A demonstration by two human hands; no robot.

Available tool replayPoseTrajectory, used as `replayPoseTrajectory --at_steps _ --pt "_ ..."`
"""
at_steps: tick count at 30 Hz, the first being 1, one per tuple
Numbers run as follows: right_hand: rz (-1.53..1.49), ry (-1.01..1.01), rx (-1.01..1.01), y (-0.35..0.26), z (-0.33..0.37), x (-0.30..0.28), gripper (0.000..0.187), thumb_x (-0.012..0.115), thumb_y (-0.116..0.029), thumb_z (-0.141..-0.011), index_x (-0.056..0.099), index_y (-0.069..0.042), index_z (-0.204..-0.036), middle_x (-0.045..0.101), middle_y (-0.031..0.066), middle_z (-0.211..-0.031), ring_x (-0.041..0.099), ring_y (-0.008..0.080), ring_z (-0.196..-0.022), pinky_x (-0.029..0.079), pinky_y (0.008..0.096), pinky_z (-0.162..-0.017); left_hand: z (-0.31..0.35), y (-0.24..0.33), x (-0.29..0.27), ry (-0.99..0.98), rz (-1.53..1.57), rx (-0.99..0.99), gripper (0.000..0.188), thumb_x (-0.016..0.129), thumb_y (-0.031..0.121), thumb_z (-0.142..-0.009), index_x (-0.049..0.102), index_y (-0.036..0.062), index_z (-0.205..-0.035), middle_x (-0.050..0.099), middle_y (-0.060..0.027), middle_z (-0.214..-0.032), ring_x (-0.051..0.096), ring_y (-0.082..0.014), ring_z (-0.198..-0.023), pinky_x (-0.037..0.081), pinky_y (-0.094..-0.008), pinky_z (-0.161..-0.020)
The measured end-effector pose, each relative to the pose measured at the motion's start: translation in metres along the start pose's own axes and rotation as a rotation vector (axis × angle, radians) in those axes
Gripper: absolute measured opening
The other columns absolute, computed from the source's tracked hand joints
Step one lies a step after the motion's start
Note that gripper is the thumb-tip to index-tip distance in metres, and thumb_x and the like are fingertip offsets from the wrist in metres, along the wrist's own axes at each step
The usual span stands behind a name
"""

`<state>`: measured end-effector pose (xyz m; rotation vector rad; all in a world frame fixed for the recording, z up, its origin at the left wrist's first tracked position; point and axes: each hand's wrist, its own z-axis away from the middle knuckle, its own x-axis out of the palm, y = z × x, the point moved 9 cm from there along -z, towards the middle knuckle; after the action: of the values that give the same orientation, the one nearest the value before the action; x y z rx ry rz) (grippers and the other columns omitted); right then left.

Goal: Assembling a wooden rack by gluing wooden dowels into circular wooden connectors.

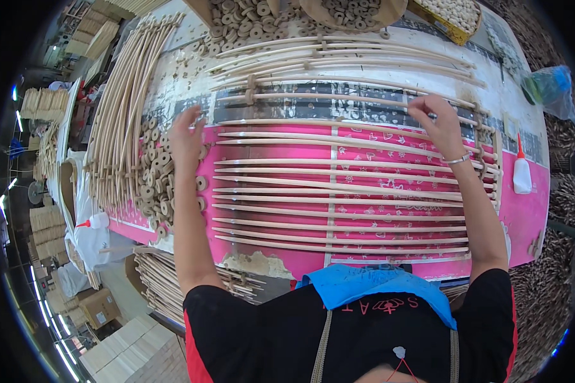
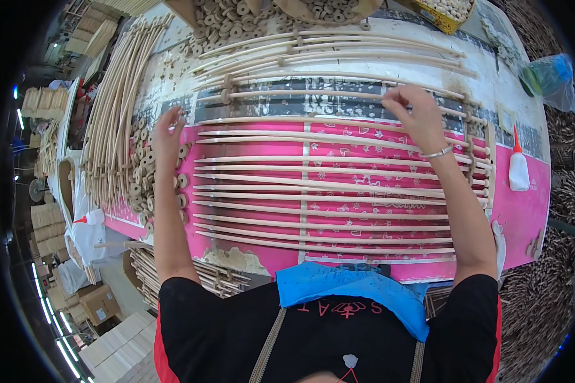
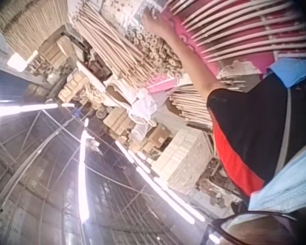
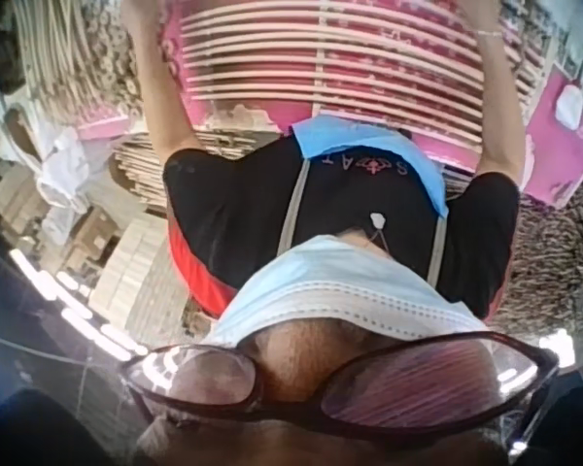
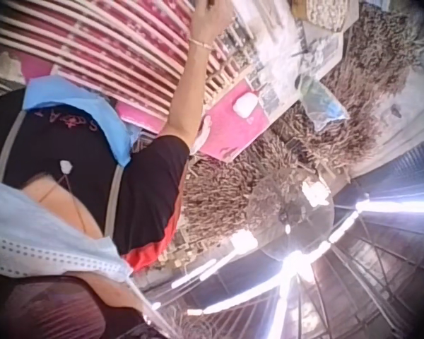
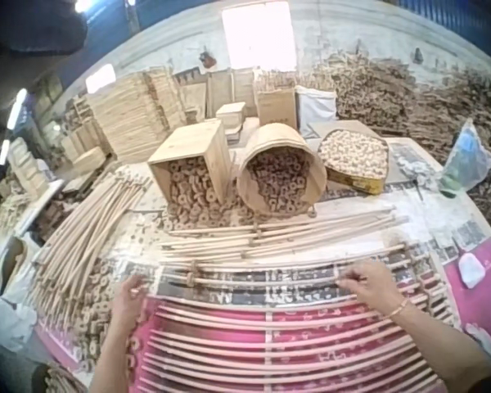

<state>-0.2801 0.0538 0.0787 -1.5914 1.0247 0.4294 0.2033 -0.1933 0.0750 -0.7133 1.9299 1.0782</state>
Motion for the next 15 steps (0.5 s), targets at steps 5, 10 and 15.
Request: replayPoseTrajectory --at_steps 5,10,15 --pt "-0.015 -0.228 -0.062 -0.017 0.024 0.016 0.017 0.079 -0.017 -0.089 0.076 -0.005 -0.1 0.066 0.0073 -0.087 0.062 0.0245 -0.086 0.051 0.0376 -0.079 0.036 -0.03 -0.024 -0.238 0.001 -0.14 0.035 0.078 0.013 -0.085 0.074 0.0072 -0.119 0.072 -0.0108 -0.1 0.069 -0.0253 -0.09 0.054 -0.0394 -0.083" --pt "-0.025 -0.23 -0.021 -0.009 0.027 0.025 0.015 0.079 -0.014 -0.088 0.076 -0.005 -0.098 0.065 0.0074 -0.086 0.061 0.0255 -0.086 0.05 0.0371 -0.079 0.055 -0.004 -0.027 -0.212 -0.269 0.042 0.037 0.083 0.016 -0.078 0.075 0.0103 -0.114 0.065 -0.0088 -0.107 0.066 -0.0327 -0.093 0.053 -0.046 -0.082" --pt "-0.03 -0.258 0.041 -0.004 0.027 0.03 0.013 0.077 -0.01 -0.09 0.074 -0.004 -0.1 0.063 0.0078 -0.088 0.061 0.0242 -0.085 0.05 0.0359 -0.079 0.054 -0.013 -0.024 -0.125 -0.094 -0.044 0.034 0.078 0.016 -0.086 0.072 0.0076 -0.119 0.069 -0.0081 -0.105 0.067 -0.0267 -0.089 0.053 -0.041 -0.081"
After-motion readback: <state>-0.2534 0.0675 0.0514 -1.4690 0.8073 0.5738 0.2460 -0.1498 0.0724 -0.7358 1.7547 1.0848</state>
